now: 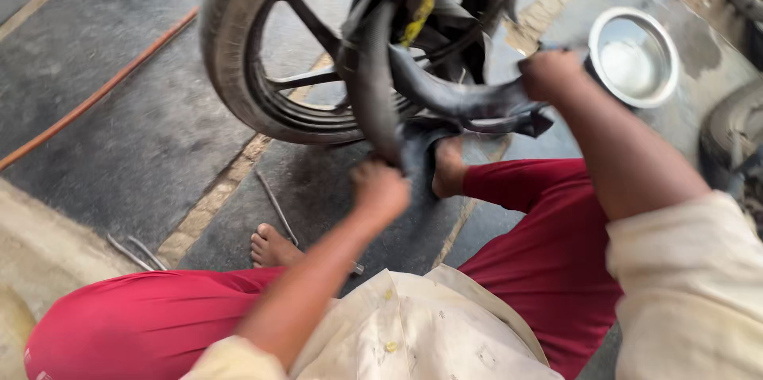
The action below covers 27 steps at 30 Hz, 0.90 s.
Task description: The person sits on the ground beside a motorcycle with its front wheel raised and works the tire bead off the rim by hand. They pull the inner tube out from inside the tire and continue working the tube and tire around the rim to fully extract the tube.
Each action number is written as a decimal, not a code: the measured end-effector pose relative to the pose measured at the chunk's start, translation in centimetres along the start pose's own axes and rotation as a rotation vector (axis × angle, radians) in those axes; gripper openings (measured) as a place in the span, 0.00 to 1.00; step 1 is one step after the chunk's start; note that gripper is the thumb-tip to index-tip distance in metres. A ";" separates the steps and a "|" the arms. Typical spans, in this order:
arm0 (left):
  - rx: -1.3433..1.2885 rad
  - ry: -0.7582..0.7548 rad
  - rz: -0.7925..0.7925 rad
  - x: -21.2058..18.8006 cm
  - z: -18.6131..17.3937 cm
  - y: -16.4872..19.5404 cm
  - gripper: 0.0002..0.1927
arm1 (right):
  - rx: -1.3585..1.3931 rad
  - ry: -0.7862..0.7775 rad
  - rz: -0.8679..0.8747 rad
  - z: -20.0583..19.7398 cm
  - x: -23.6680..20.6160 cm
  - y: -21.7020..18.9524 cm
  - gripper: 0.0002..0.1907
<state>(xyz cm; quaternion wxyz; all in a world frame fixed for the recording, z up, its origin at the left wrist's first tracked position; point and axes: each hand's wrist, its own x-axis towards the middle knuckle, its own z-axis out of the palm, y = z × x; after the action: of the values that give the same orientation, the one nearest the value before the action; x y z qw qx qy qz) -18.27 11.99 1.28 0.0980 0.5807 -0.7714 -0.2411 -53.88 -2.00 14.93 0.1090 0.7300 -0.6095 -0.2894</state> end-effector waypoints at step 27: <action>1.355 0.023 0.862 8.0 -25.2 -13.0 0.23 | 0.991 0.425 -0.328 1.7 9.6 -35.2 0.31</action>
<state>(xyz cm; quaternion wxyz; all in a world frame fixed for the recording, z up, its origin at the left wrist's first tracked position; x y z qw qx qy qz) 1.18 -4.83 15.71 -0.1833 0.1674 -0.9053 0.3448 -24.91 -2.59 -7.22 -0.1727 0.8214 -0.5157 0.1716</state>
